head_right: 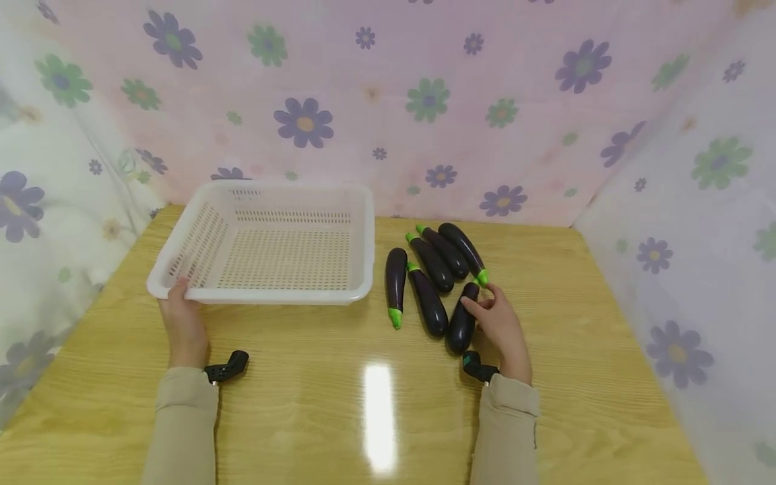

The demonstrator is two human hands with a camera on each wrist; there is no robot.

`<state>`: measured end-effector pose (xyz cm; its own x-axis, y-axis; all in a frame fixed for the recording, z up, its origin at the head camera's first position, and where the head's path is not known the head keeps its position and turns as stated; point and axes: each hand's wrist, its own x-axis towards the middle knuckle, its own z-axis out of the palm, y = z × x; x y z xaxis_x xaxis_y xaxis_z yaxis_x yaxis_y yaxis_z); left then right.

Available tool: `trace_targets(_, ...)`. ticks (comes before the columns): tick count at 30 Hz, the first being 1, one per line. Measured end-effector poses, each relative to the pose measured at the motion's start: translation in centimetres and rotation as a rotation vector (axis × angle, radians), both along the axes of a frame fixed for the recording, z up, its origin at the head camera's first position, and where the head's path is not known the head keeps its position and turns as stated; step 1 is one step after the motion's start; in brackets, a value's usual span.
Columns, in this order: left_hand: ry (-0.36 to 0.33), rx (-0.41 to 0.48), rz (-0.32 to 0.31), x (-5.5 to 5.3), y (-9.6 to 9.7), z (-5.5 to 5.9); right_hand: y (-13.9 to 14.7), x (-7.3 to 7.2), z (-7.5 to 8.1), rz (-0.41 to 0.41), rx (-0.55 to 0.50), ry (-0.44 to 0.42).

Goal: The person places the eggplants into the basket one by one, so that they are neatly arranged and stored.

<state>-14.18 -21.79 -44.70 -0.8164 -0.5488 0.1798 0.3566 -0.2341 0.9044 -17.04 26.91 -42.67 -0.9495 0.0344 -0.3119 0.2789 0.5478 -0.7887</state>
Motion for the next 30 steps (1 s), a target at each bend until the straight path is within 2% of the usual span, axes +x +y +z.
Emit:
trace_targets(4,0.011,0.001,-0.012,-0.3,-0.1,0.3,-0.3,0.3,0.0,0.039,0.069,-0.014)
trace_targets(8,0.04,0.017,0.014,-0.5,-0.2,0.6,-0.7,0.3,0.6,0.08,0.193,-0.019)
trace_targets(11,0.047,0.024,0.033,-0.3,-0.1,0.6,-0.8,0.5,0.8,0.118,0.233,-0.039)
trace_targets(15,0.014,0.023,0.054,0.4,0.2,0.1,-0.5,0.6,0.6,0.19,0.2,-0.067)
trace_targets(19,-0.042,0.04,0.072,1.4,0.6,-0.8,0.2,1.2,-0.1,0.219,0.131,-0.095)
trace_targets(22,-0.053,0.042,0.07,1.3,0.8,-0.6,0.7,1.2,0.1,0.205,0.089,-0.08)
trace_targets(26,-0.02,0.033,0.051,0.6,0.7,0.0,1.3,1.0,0.6,0.175,0.061,-0.032)
trace_targets(30,-0.016,0.054,0.057,0.8,0.5,-0.2,1.4,1.3,1.1,0.132,-0.007,-0.022)
